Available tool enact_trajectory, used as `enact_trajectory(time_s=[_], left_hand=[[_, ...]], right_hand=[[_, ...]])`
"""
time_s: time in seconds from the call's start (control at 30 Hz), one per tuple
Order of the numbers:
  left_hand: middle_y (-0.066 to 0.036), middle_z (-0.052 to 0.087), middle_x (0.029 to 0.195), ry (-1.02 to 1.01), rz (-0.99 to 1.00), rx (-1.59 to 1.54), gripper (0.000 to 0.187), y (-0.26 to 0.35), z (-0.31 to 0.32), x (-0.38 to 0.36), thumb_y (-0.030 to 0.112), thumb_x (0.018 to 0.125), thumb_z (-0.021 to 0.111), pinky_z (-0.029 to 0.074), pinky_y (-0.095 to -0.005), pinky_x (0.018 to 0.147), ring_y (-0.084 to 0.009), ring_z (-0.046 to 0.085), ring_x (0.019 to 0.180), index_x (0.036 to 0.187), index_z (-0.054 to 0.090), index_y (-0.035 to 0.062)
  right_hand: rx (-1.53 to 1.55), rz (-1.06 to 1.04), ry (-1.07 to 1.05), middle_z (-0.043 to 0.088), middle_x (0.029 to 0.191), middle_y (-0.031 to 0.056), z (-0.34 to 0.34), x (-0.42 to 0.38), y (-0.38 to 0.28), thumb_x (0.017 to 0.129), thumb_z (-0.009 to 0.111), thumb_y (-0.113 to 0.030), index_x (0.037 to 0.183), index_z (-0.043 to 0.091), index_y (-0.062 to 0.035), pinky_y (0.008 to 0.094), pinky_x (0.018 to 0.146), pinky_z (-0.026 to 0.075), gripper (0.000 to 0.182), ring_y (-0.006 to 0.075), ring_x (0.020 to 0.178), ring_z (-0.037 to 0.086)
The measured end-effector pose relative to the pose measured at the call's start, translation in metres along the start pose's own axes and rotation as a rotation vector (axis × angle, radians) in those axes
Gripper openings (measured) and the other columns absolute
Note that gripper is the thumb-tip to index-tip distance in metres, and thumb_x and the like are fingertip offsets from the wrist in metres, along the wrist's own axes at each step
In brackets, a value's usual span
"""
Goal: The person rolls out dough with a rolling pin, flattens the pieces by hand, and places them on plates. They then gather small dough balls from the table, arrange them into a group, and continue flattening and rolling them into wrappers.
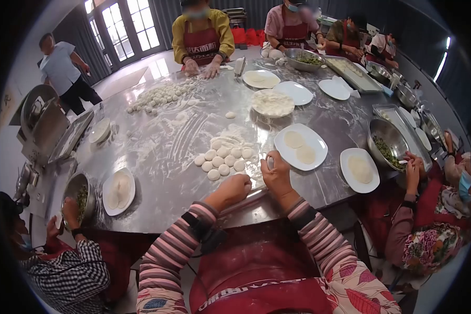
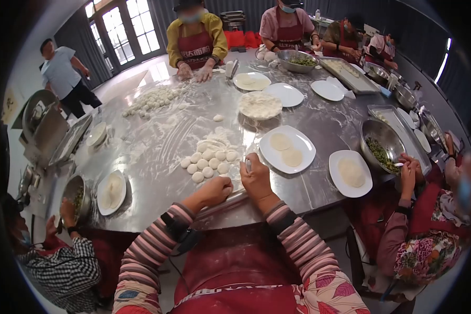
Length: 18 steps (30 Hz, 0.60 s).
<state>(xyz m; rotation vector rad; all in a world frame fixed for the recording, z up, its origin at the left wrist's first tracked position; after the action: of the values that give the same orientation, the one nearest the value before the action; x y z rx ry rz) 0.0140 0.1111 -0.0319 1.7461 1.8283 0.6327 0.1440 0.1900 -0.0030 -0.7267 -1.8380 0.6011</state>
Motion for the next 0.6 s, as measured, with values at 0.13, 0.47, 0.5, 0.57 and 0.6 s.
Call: enact_trajectory(time_s=[0.13, 0.47, 0.5, 0.57, 0.6], left_hand=[[-0.019, 0.064, 0.079, -0.086, 0.036, -0.023, 0.021, -0.016, 0.007, -0.003, 0.023, 0.077, 0.063, 0.047, -0.0399, 0.068, -0.0329, 0.062, 0.076, 0.083, 0.064, 0.0027], [-0.022, 0.063, 0.082, 0.020, 0.009, -0.043, 0.020, -0.002, -0.002, -0.001, 0.017, 0.079, 0.059, 0.046, -0.0425, 0.069, -0.0366, 0.060, 0.078, 0.087, 0.061, -0.0007], [-0.022, 0.063, 0.082, -0.023, 0.014, 0.006, 0.019, 0.001, -0.001, -0.004, 0.017, 0.078, 0.059, 0.046, -0.0424, 0.069, -0.0364, 0.060, 0.078, 0.087, 0.061, -0.0005], [-0.021, 0.063, 0.081, -0.033, 0.002, 0.023, 0.018, -0.004, 0.001, -0.008, 0.015, 0.076, 0.060, 0.046, -0.0426, 0.068, -0.0359, 0.060, 0.077, 0.086, 0.061, 0.0003], [-0.021, 0.063, 0.081, -0.031, -0.010, 0.021, 0.018, -0.009, 0.000, -0.011, 0.015, 0.076, 0.060, 0.046, -0.0426, 0.068, -0.0359, 0.060, 0.077, 0.086, 0.061, 0.0003]], right_hand=[[-0.058, -0.005, 0.002, 0.058, 0.072, 0.0203, -0.033, -0.045, -0.003, 0.078, 0.064, -0.005, 0.089, 0.051, -0.0037, 0.0434, 0.054, 0.047, 0.017, 0.0409, 0.065, 0.060], [-0.045, -0.044, 0.000, 0.058, 0.074, 0.0190, -0.003, -0.010, 0.001, 0.079, 0.063, -0.008, 0.093, 0.052, -0.0026, 0.0432, 0.054, 0.047, 0.019, 0.0402, 0.064, 0.059], [-0.093, -0.118, 0.031, 0.057, 0.073, 0.0185, -0.020, -0.026, -0.008, 0.079, 0.063, -0.007, 0.092, 0.052, -0.0024, 0.0430, 0.053, 0.047, 0.018, 0.0395, 0.063, 0.059], [-0.133, -0.198, 0.049, 0.057, 0.071, 0.0181, -0.036, -0.041, -0.019, 0.078, 0.063, -0.006, 0.091, 0.052, -0.0023, 0.0427, 0.053, 0.047, 0.017, 0.0388, 0.062, 0.059], [-0.075, -0.086, 0.053, 0.057, 0.070, 0.0177, -0.039, -0.046, -0.018, 0.078, 0.063, -0.005, 0.091, 0.051, -0.0021, 0.0425, 0.053, 0.047, 0.017, 0.0381, 0.060, 0.059]])
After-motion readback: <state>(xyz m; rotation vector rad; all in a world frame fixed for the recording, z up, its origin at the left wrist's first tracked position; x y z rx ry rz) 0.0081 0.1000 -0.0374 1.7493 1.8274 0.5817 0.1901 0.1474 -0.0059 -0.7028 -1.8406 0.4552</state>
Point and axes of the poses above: each hand's wrist, its own x-axis towards the middle knuckle, its own z-axis out of the palm, y = z × x, the point moved 4 cm from there along x, towards the middle knuckle
